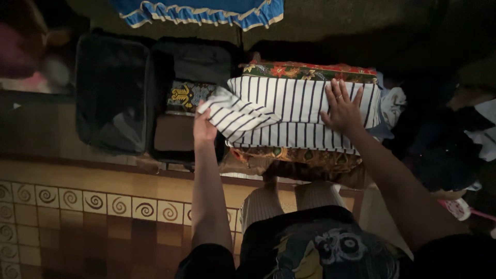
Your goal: The person folds a striped shirt by hand and places it into an open suitcase.
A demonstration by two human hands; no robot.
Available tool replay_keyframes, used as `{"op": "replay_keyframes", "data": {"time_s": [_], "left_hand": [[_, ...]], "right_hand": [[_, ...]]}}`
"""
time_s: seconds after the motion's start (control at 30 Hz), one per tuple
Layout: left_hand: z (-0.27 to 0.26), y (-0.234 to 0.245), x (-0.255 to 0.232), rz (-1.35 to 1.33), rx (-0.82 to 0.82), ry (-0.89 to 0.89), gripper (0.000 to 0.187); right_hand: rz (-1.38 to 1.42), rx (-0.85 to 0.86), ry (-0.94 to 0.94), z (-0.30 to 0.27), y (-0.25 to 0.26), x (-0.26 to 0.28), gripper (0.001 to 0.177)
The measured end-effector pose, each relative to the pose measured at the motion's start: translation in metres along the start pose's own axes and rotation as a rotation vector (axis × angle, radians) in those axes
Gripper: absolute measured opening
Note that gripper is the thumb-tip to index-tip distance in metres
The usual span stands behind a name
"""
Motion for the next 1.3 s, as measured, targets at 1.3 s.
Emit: {"op": "replay_keyframes", "data": {"time_s": [1.3], "left_hand": [[-0.237,-0.039,0.119,1.709,0.681,-0.295,0.016]], "right_hand": [[1.105,0.783,0.043,-0.009,0.003,0.247,0.06]]}}
Point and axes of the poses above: each hand's wrist, its own z-axis towards the middle knuckle, its own y-axis out of the back of the hand, x = y × z, the point moved 10 cm from there along z, towards the middle knuckle, and after that the axes turned 3 degrees about x, right-handed, at the moved point
